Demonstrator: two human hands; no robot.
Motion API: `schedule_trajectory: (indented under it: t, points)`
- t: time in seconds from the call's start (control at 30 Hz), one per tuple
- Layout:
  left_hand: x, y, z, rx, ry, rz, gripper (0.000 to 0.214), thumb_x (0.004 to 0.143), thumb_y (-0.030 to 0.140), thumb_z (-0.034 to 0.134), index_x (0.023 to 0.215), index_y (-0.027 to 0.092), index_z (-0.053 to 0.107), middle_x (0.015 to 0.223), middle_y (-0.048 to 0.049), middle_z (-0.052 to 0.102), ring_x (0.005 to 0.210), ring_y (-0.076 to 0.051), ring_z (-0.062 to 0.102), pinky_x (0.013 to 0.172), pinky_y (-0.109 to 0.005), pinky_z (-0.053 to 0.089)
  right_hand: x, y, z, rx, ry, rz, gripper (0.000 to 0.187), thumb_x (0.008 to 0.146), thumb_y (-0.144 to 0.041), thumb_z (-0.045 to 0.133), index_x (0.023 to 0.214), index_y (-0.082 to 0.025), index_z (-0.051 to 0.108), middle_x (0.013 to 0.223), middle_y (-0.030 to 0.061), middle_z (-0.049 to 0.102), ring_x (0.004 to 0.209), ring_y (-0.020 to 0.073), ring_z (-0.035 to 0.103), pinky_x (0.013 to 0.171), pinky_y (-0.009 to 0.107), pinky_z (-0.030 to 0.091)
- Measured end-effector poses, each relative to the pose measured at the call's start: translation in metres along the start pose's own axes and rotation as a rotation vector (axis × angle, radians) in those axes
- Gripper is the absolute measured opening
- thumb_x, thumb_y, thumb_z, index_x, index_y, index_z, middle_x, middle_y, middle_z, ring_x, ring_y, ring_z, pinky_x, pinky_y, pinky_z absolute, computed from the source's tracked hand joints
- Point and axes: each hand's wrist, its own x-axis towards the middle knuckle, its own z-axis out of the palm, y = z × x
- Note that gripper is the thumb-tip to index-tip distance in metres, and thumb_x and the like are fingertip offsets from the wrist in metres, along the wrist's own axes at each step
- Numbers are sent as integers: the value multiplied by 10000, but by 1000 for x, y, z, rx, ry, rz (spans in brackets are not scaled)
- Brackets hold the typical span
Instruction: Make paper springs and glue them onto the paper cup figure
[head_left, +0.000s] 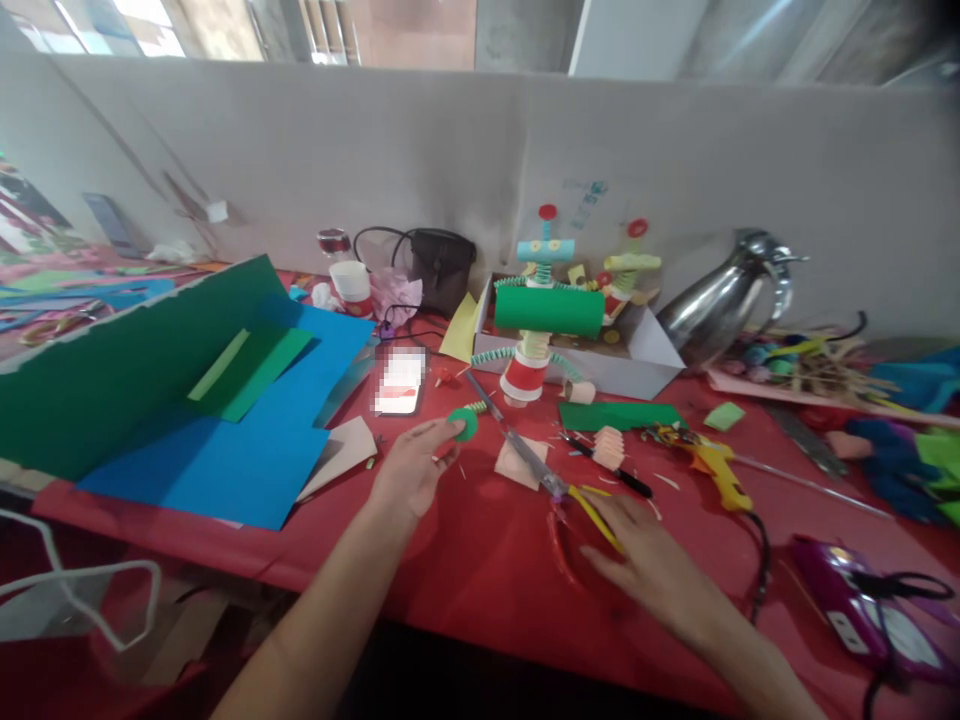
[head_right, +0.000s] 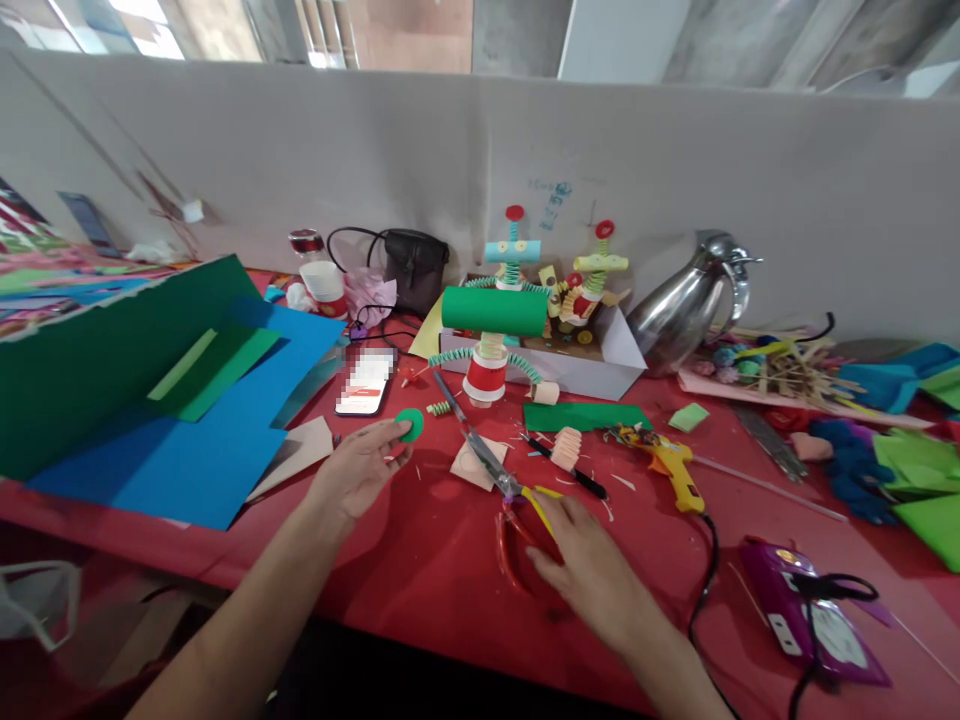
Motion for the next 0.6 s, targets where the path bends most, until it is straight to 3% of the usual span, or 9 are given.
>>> schedule_trajectory:
  t: [0.13, 0.27, 0.4, 0.47, 0.6]
  points:
    - [-21, -6, -6, -124, 44, 33, 183, 600, 224, 850, 695, 163, 706, 779, -1, 697, 795, -113, 631, 783, -260, 504, -3, -13, -10, 415, 14, 202, 489, 756, -327, 667, 1236, -247, 611, 1025, 96, 708, 935, 264, 689, 825, 430, 569]
    - [-39, -7, -3, -210, 38, 73, 162, 624, 201, 839, 658, 167, 684, 773, 5, 704, 801, -123, 645, 823, -297, 530, -10, -39, -12, 779, -84, 203, 655, 660, -488, 784, 1265, -311, 604, 983, 99, 707, 842, 250, 689, 651, 356, 583]
    - [-52, -5, 5, -254, -37, 83, 144, 655, 186, 820, 644, 171, 678, 772, 4, 713, 813, -144, 667, 841, -332, 551, -8, -55, 7, 817, -37, 2, 441, 757, -628, 649, 1047, -299, 699, 742, 64, 652, 642, 203, 634, 522, 294, 515]
    - [-56, -3, 8, -260, -66, 91, 133, 669, 180, 812, 646, 167, 681, 763, 4, 711, 802, -142, 670, 842, -336, 559, -7, -58, 18, 807, -16, -50, 430, 755, -656, 635, 964, -287, 706, 686, 44, 615, 608, 198, 606, 508, 294, 496]
    - [-61, -3, 12, -251, -83, 106, 120, 676, 183, 808, 677, 152, 692, 778, -5, 717, 783, -131, 672, 813, -304, 572, -9, -65, 30, 821, -92, -91, 513, 740, -681, 631, 1084, -302, 665, 754, 53, 630, 611, 214, 578, 502, 332, 493]
